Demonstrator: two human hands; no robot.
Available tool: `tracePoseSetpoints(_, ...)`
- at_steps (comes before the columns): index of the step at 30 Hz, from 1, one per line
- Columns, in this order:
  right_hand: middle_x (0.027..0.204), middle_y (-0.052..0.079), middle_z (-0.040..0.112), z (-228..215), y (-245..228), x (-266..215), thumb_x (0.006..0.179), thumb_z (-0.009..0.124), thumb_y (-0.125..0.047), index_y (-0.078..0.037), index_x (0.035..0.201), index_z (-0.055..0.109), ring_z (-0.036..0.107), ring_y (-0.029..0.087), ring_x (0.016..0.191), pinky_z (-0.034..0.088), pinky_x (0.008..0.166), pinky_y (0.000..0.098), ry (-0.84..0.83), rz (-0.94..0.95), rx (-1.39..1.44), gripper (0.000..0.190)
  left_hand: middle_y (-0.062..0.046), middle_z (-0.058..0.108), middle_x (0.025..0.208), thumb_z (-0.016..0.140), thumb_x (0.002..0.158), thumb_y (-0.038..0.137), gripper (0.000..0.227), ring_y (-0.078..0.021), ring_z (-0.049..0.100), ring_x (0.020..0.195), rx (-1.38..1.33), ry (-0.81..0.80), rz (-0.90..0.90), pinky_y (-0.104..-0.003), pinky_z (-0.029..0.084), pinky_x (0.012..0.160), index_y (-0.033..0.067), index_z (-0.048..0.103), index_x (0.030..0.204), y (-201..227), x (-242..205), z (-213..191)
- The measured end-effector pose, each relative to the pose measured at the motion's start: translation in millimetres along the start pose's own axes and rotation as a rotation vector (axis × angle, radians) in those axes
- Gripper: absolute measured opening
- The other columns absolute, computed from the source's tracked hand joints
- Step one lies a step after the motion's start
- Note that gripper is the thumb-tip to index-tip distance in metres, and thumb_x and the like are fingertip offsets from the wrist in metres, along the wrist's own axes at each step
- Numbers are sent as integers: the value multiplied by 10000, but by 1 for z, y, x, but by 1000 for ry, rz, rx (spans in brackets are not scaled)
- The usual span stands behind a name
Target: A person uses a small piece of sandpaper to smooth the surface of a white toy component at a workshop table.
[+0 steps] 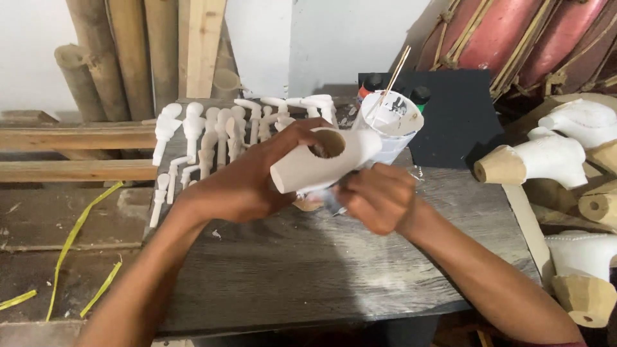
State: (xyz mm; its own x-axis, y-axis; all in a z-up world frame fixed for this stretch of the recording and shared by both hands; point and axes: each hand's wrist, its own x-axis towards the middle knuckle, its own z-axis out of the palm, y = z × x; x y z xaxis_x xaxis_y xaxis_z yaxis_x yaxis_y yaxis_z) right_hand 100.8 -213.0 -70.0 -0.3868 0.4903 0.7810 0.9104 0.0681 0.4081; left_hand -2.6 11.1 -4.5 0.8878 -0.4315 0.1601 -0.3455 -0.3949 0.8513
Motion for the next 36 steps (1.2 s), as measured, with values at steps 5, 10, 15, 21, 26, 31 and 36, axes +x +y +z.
tracePoseSetpoints(5, 768, 15, 646, 7, -2, -47, 1057, 555, -219, -175, 766, 676, 553, 134, 609, 491, 544, 335, -75, 262, -206, 318, -141, 372, 1591, 673, 747, -134, 755, -371, 478, 1419, 12, 22, 72, -483, 558, 1070, 163, 426, 1396, -10, -3, -1)
tracePoseSetpoints(10, 548, -1, 504, 5, 0, -14, 988, 500, -250, -190, 719, 611, 397, 146, 405, 289, 395, 330, -11, 87, -226, 298, -111, 390, 1577, 688, 735, -122, 828, -323, 529, 1341, 32, 23, -43, -395, 642, 902, 178, 377, 1441, -3, -3, 0)
tracePoseSetpoints(15, 502, -86, 430, 4, -7, -16, 1016, 532, -529, -318, 839, 846, 383, 113, 404, 339, 398, 318, -120, 289, -336, 418, -87, 324, 1631, 673, 713, -165, 838, -333, 565, 1285, 105, 15, -139, -319, 715, 791, 211, 401, 1412, 1, -4, 1)
tracePoseSetpoints(21, 619, -74, 559, 12, -3, -21, 1060, 566, -270, -259, 658, 472, 441, 84, 533, 389, 526, 308, 16, 236, -206, 414, -126, 465, 1503, 651, 703, -181, 887, -255, 706, 1050, 48, 11, -118, -233, 688, 509, 188, 367, 1458, 1, -3, 1)
tracePoseSetpoints(26, 625, 118, 563, 11, -10, 0, 920, 607, 94, -35, 667, 474, 496, 181, 507, 264, 459, 286, 25, 12, -36, 314, -105, 465, 1508, 687, 744, -85, 731, -294, 542, 1356, -52, 9, 87, -401, 591, 1008, 168, 422, 1377, -2, -4, 1)
tracePoseSetpoints(31, 633, 5, 585, 11, -5, -16, 1028, 610, -192, -124, 782, 683, 479, 123, 488, 363, 458, 306, 79, 166, -69, 265, -147, 436, 1529, 627, 712, -167, 820, -321, 593, 1291, 25, 14, -35, -320, 702, 802, 161, 401, 1428, -1, -2, 1)
tracePoseSetpoints(36, 684, 136, 681, 14, -6, -20, 1058, 432, -82, -29, 712, 582, 647, 214, 572, 407, 477, 316, -9, 65, -4, 381, -145, 400, 1561, 629, 696, -143, 764, -346, 453, 1453, -27, 10, 132, -460, 562, 1078, 144, 420, 1373, -7, -3, 1)
